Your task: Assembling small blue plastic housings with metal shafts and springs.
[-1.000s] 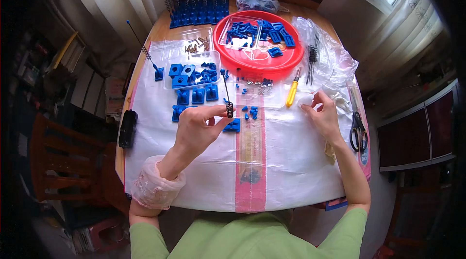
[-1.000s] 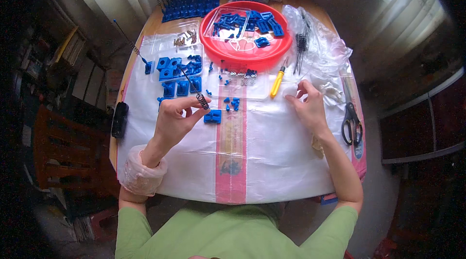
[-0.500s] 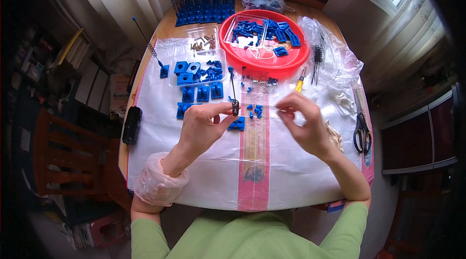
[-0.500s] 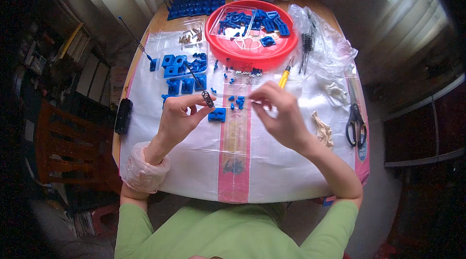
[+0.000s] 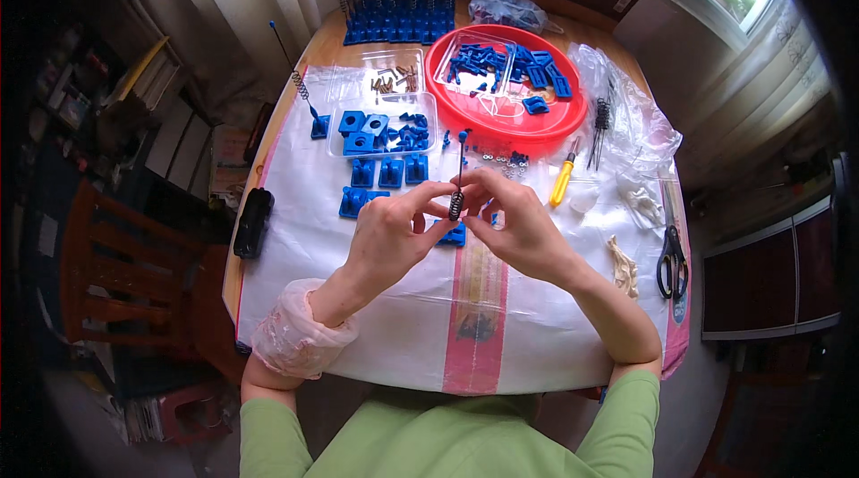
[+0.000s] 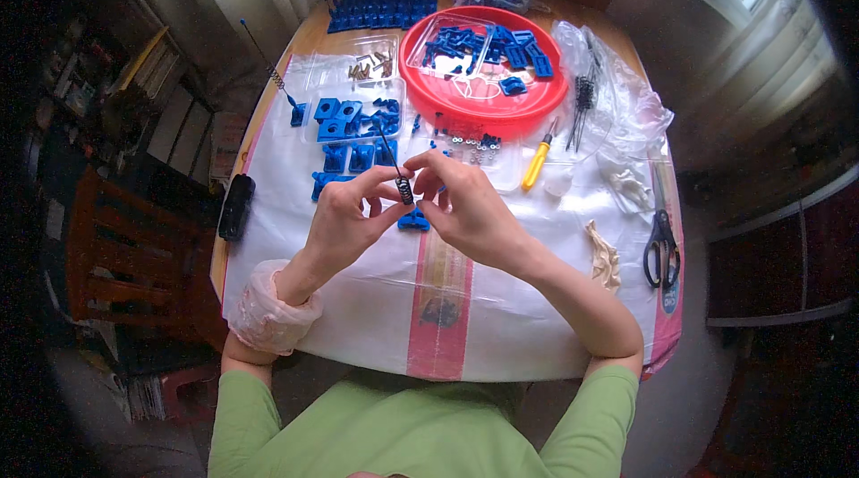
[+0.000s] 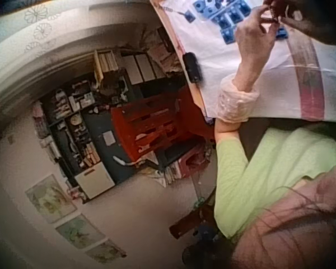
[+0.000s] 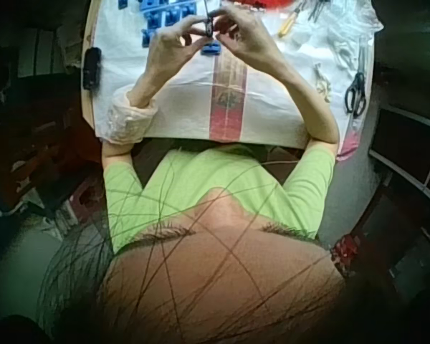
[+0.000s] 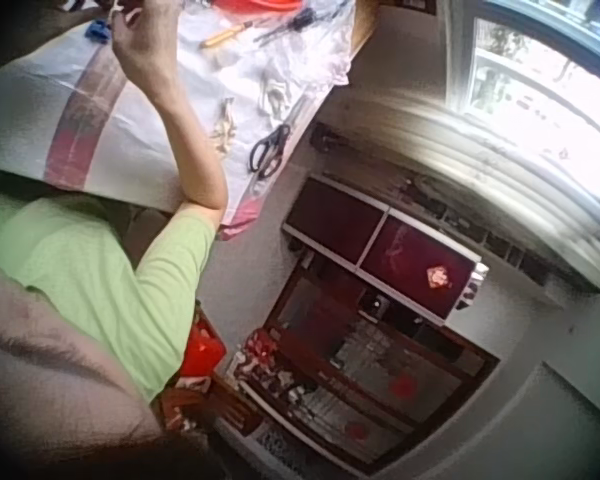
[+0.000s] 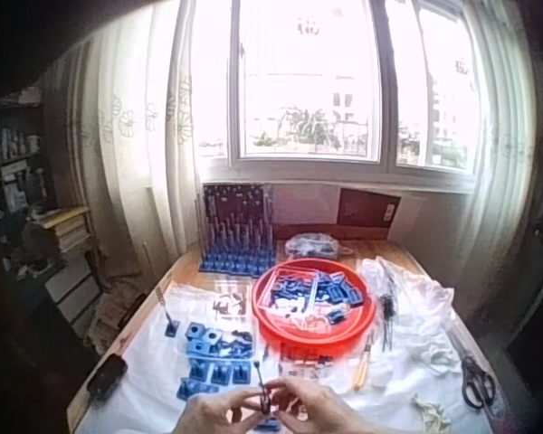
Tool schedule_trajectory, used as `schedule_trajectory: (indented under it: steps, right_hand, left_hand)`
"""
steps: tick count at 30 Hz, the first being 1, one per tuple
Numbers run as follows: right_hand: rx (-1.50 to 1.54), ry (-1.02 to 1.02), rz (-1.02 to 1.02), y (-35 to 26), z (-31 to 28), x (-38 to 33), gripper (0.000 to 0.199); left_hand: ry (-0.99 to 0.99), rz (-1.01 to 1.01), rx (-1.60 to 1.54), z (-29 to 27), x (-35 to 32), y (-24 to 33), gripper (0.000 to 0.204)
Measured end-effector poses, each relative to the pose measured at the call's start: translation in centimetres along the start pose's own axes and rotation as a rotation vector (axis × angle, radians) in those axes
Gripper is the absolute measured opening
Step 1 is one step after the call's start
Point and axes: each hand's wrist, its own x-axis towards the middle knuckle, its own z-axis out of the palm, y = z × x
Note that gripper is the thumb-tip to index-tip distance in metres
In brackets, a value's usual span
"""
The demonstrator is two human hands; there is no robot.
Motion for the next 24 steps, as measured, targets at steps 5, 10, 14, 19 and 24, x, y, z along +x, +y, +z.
schedule_trajectory:
  steps: [5,10,14,19,24]
  right_hand:
    - [0.009,-0.011,0.014,0.1,0.3,-0.2,0.022]
    - [-0.072,-0.063,0.024,0.7,0.7,-0.5,0.017]
    - [-0.01,-0.044,0.046,1.3,0.7,-0.3,0.016]
    - [0.04,-0.048,0.062,1.4,0.8,-0.2,0.01]
    - [-0.004,-0.065,0.084,1.6,0.9,-0.2,0.01]
  left_hand:
    - [-0.01,-0.025,0.003,0.0,-0.2,0.1,0.043]
    - [-0.017,-0.041,-0.012,-0.2,-0.1,0.3,0.051]
    - [-0.013,-0.041,-0.019,-0.1,-0.1,-0.2,0.051]
    - [-0.01,-0.036,-0.012,-0.1,-0.2,-0.4,0.051]
    - [-0.011,-0.048,-0.039,-0.2,-0.1,-0.3,0.049]
